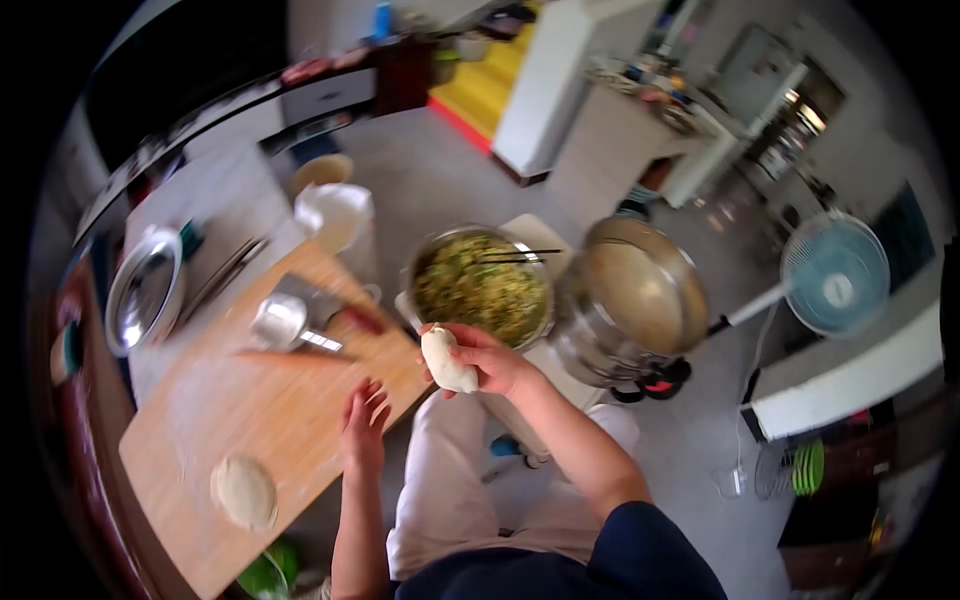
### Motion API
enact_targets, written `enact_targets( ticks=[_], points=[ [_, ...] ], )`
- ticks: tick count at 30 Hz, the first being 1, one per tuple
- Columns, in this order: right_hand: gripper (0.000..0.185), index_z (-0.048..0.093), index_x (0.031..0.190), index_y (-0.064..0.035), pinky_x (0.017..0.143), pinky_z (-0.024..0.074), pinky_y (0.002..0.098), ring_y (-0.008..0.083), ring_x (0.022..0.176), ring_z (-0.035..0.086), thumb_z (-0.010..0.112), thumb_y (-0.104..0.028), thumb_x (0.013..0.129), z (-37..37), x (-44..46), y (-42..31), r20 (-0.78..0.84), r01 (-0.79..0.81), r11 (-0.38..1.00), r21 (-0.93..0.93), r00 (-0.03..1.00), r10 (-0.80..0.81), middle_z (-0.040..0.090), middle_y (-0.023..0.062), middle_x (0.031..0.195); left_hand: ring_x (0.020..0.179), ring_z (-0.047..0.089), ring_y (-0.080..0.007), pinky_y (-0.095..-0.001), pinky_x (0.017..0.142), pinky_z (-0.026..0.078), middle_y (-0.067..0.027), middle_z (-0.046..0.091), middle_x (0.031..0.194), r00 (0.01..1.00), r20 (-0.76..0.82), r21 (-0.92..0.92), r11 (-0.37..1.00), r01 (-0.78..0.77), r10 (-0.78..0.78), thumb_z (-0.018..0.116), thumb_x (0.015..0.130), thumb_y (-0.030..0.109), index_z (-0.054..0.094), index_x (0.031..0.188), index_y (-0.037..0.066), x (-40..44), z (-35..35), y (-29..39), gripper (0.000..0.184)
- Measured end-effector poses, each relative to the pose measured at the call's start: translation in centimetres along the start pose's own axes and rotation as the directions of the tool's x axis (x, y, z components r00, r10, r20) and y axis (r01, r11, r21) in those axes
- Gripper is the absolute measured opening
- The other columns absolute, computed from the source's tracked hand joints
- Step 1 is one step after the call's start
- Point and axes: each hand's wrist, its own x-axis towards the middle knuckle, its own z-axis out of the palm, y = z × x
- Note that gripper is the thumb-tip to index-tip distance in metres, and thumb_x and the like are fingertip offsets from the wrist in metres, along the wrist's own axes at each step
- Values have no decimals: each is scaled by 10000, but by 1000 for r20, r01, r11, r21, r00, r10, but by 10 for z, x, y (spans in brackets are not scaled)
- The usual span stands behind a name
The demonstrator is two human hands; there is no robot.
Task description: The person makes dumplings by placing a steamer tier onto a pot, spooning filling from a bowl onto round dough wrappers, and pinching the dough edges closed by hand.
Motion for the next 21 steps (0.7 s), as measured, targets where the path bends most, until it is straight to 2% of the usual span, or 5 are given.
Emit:
enact_targets(
  ticks=[6,11,13,16,21],
  points=[
    [516,496,1374,-41,703,633,393,251,1003,678,630,6,878,-36,-116,-171,-347,3,774,-633,893,-288,635,131,1151,1062,625,-150,-327,884,515,-55,662,1189,993,117,122,993,-2,-12,548,1011,232,579,1296,68,15,46,-18,330],
    [463,635,1229,-32,715,579,342,193,929,674,768,-81,789,-136,-184,-257,-491,-277,419,-865,640,-591,669,91,1055,1049,631,-150,-317,870,522,-68,667,1179,993,119,176,984,-18,-3,559,1002,205,587,1281,57,38,71,-31,318],
    [473,650,1201,-14,794,559,366,222,936,679,787,-89,754,-193,-199,-268,-379,-447,109,-888,575,-725,677,117,1061,1039,633,-148,-312,870,521,-67,668,1173,994,109,170,985,-40,21,560,1001,198,590,1278,56,48,73,-35,313],
    [457,653,1179,-10,867,523,351,237,978,673,776,-69,743,-237,-206,-270,-289,-578,-108,-809,550,-783,679,104,1076,1028,634,-144,-306,862,523,-65,667,1174,994,86,177,980,-86,72,555,1003,189,590,1279,57,60,75,-36,308],
    [479,669,1181,-106,912,512,385,300,1044,646,790,-99,717,-262,-197,-268,-359,-702,-185,-687,550,-754,672,88,1097,1033,631,-141,-301,862,520,-71,666,1176,991,70,225,966,-130,118,559,1000,174,585,1286,54,71,65,-24,312]
  ],
)
